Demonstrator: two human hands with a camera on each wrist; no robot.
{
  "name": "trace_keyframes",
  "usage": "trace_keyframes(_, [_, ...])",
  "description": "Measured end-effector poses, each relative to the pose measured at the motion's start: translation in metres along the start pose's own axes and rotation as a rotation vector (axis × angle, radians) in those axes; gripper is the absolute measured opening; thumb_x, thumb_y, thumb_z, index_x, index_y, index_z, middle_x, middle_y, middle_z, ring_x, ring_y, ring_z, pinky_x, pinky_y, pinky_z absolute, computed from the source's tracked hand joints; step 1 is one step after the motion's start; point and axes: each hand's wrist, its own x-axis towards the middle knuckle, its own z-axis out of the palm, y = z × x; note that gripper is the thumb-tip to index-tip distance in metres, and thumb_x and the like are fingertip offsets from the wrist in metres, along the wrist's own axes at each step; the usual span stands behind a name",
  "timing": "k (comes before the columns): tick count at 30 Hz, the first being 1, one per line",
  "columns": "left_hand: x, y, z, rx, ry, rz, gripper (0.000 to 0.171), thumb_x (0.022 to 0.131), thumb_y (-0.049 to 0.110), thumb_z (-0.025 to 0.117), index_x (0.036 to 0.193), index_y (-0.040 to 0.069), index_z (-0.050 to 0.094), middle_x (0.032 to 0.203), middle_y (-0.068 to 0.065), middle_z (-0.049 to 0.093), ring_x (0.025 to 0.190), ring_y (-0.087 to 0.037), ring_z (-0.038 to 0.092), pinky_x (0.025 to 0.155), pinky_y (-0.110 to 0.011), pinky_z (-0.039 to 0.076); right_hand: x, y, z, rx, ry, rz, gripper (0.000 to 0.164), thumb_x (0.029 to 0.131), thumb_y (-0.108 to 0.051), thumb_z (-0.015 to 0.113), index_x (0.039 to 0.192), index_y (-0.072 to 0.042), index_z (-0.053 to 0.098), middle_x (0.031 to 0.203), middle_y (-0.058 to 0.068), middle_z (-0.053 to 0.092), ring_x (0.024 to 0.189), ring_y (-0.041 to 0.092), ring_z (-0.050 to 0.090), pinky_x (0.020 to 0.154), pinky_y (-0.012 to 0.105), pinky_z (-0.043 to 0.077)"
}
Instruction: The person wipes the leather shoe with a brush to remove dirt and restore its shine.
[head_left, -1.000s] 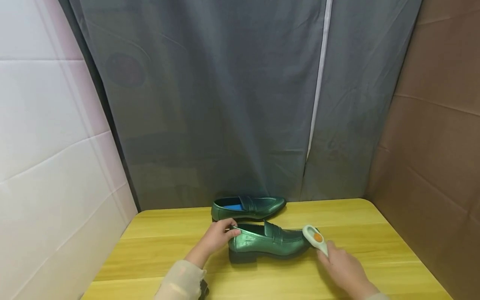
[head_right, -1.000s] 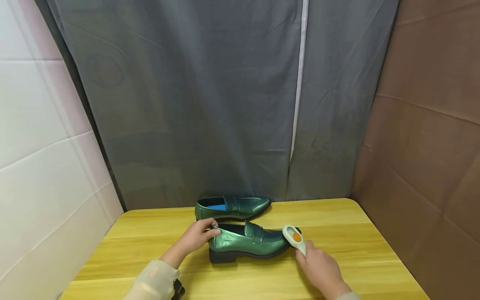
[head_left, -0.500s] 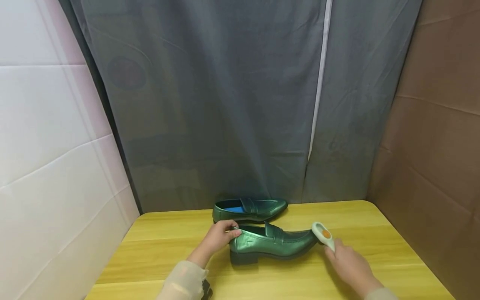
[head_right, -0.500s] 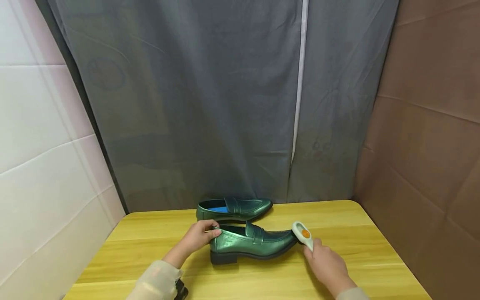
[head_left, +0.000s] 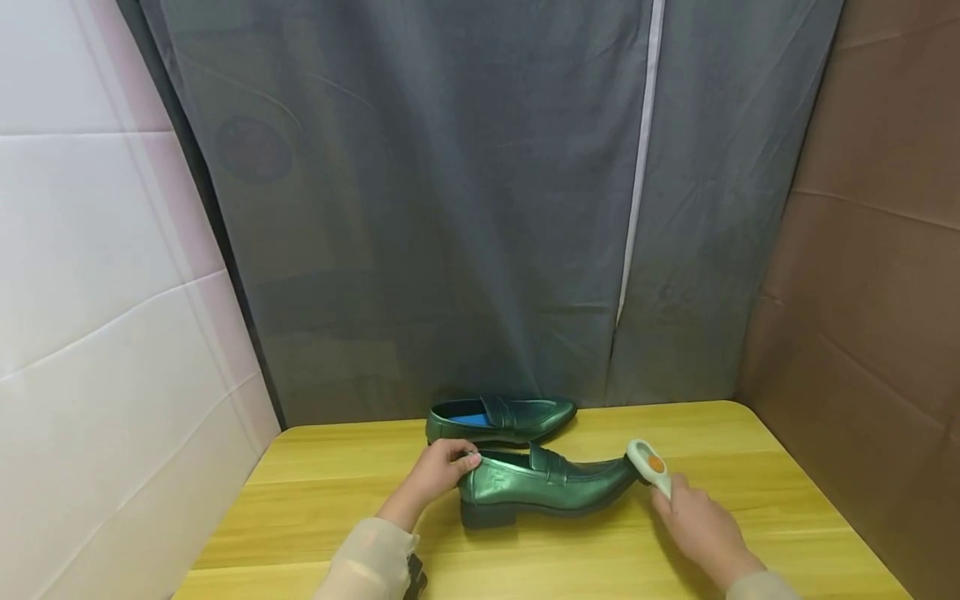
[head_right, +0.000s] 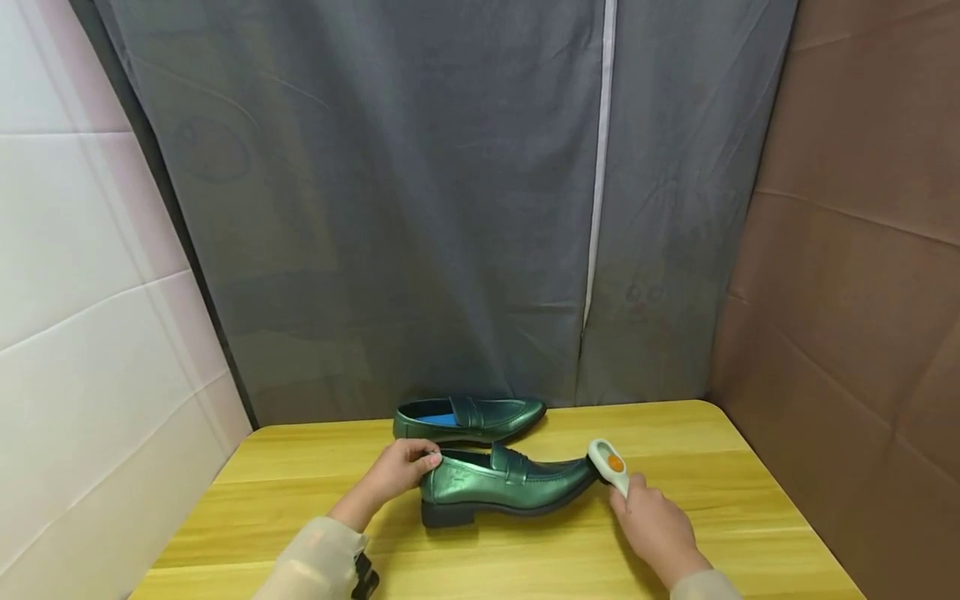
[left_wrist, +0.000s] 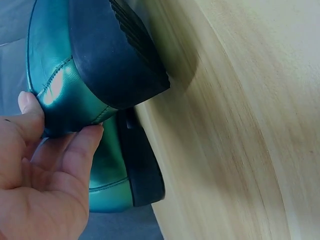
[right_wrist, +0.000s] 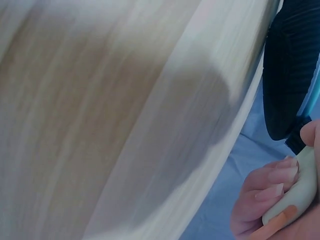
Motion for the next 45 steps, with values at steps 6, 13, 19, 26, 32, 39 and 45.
trace_keyframes(6, [0.002, -0.001, 0.002, -0.012, 0.009, -0.016, 0.015, 0.098, 0.02, 0.067, 0.099, 0.007, 0.074, 0.095, -0.006, 0.071, 0.079, -0.015, 0.056, 0.068, -0.029, 0.049, -0.001, 0.0, 0.001, 0.021, 0.0, 0.017, 0.04, 0.105, -0.041, 0.046, 0.098, -0.002, 0.049, 0.067, 0.008, 0.05, 0.058, 0.023, 0.048, 0.047, 0.038, 0.038])
trace_keyframes(13, [0.001, 0.001, 0.004, -0.016, 0.042, -0.036, 0.014, 0.097, 0.019, 0.067, 0.1, 0.006, 0.073, 0.091, -0.007, 0.069, 0.074, -0.016, 0.054, 0.064, -0.03, 0.048, -0.003, -0.004, 0.002, 0.054, -0.003, 0.018, 0.04, 0.104, -0.04, 0.05, 0.098, 0.0, 0.049, 0.068, 0.009, 0.052, 0.058, 0.023, 0.051, 0.048, 0.038, 0.04])
trace_keyframes(19, [0.002, -0.003, 0.004, 0.003, 0.059, -0.04, 0.015, 0.097, 0.019, 0.067, 0.1, 0.006, 0.072, 0.093, -0.007, 0.07, 0.076, -0.016, 0.055, 0.066, -0.031, 0.048, -0.007, -0.007, 0.004, 0.06, 0.004, -0.006, 0.042, 0.104, -0.042, 0.051, 0.097, -0.001, 0.049, 0.068, 0.008, 0.052, 0.059, 0.022, 0.05, 0.049, 0.038, 0.039])
trace_keyframes(26, [0.003, -0.001, 0.004, -0.008, 0.049, -0.024, 0.014, 0.097, 0.017, 0.067, 0.099, 0.005, 0.073, 0.093, -0.008, 0.07, 0.077, -0.016, 0.055, 0.066, -0.031, 0.049, -0.009, -0.005, 0.004, 0.066, -0.006, -0.023, 0.044, 0.104, -0.047, 0.05, 0.096, -0.004, 0.048, 0.068, 0.006, 0.048, 0.06, 0.021, 0.047, 0.05, 0.036, 0.037])
trace_keyframes(32, [0.003, 0.0, 0.004, -0.007, 0.045, -0.061, 0.013, 0.097, 0.018, 0.067, 0.1, 0.006, 0.072, 0.092, -0.007, 0.07, 0.076, -0.016, 0.055, 0.067, -0.03, 0.05, -0.01, -0.004, 0.005, 0.08, -0.021, -0.066, 0.048, 0.103, -0.053, 0.049, 0.096, -0.006, 0.048, 0.065, 0.004, 0.045, 0.059, 0.02, 0.044, 0.051, 0.034, 0.035])
trace_keyframes(39, [0.004, 0.0, 0.004, -0.015, 0.032, -0.103, 0.012, 0.097, 0.02, 0.067, 0.099, 0.009, 0.07, 0.089, -0.004, 0.066, 0.076, -0.017, 0.054, 0.067, -0.03, 0.048, -0.013, -0.003, 0.007, 0.077, -0.007, -0.113, 0.039, 0.101, -0.048, 0.057, 0.092, -0.011, 0.048, 0.063, 0.001, 0.044, 0.057, 0.017, 0.042, 0.052, 0.031, 0.035])
trace_keyframes(45, [0.003, -0.001, 0.004, -0.012, 0.032, -0.098, 0.013, 0.097, 0.021, 0.068, 0.098, 0.009, 0.068, 0.087, -0.003, 0.065, 0.076, -0.017, 0.053, 0.066, -0.03, 0.048, -0.015, -0.008, 0.007, 0.027, 0.006, -0.175, 0.029, 0.098, -0.04, 0.063, 0.091, -0.016, 0.049, 0.063, -0.004, 0.043, 0.057, 0.014, 0.041, 0.053, 0.028, 0.034])
